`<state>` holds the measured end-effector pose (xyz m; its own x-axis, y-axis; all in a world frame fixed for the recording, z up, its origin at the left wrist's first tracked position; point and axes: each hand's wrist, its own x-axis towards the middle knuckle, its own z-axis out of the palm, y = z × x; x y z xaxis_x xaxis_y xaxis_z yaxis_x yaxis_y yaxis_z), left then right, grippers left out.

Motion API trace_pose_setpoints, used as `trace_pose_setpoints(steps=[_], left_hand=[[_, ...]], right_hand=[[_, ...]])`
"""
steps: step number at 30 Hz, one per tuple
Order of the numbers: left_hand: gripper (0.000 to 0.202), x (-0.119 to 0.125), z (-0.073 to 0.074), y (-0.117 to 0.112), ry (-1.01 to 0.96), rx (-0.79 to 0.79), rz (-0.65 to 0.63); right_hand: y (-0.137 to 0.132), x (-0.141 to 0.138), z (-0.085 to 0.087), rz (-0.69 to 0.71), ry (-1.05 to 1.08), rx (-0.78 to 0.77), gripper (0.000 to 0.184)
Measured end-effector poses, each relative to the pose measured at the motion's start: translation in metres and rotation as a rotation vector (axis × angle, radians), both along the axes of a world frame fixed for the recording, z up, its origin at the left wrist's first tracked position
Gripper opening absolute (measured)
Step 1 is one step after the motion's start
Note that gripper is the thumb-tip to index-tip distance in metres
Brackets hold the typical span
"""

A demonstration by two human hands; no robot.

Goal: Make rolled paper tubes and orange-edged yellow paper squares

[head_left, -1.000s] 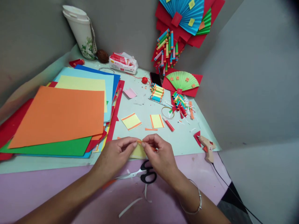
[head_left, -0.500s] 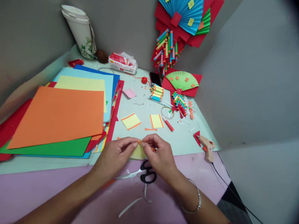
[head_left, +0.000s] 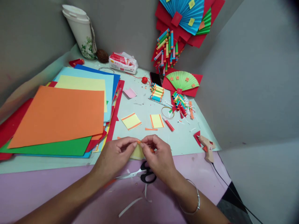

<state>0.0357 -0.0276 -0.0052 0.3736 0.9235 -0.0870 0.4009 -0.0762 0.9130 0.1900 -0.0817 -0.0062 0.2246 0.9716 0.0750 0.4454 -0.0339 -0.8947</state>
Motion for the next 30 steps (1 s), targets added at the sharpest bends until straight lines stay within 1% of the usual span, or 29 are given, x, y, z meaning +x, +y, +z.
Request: trace_pose_setpoints(steps=[7, 14, 18, 24, 30], left_hand=[[0.027, 0.0000, 0.0002, 0.0010, 0.004, -0.021, 0.061], [0.031, -0.0039, 0.0048, 0.0052, -0.030, -0.068, 0.130], [0.032, -0.0054, 0.0037, 0.0073, -0.016, -0.061, 0.137], [0.032, -0.0046, 0.0034, 0.0073, -0.010, -0.057, 0.143], [0.031, -0.0036, 0.0057, 0.0069, -0.052, -0.097, 0.141]], right_hand=[[-0.0034, -0.0012, 0.0000, -0.019, -0.017, 0.015, 0.006], [-0.0032, 0.0001, 0.0019, -0.034, 0.036, -0.048, 0.010], [-0.0026, 0.0025, 0.0013, -0.053, 0.023, -0.068, 0.013], [-0.0035, 0.0051, 0.0006, -0.052, 0.060, -0.132, 0.019], [-0.0018, 0.0064, -0.0012, -0.043, 0.092, -0.153, 0.020]])
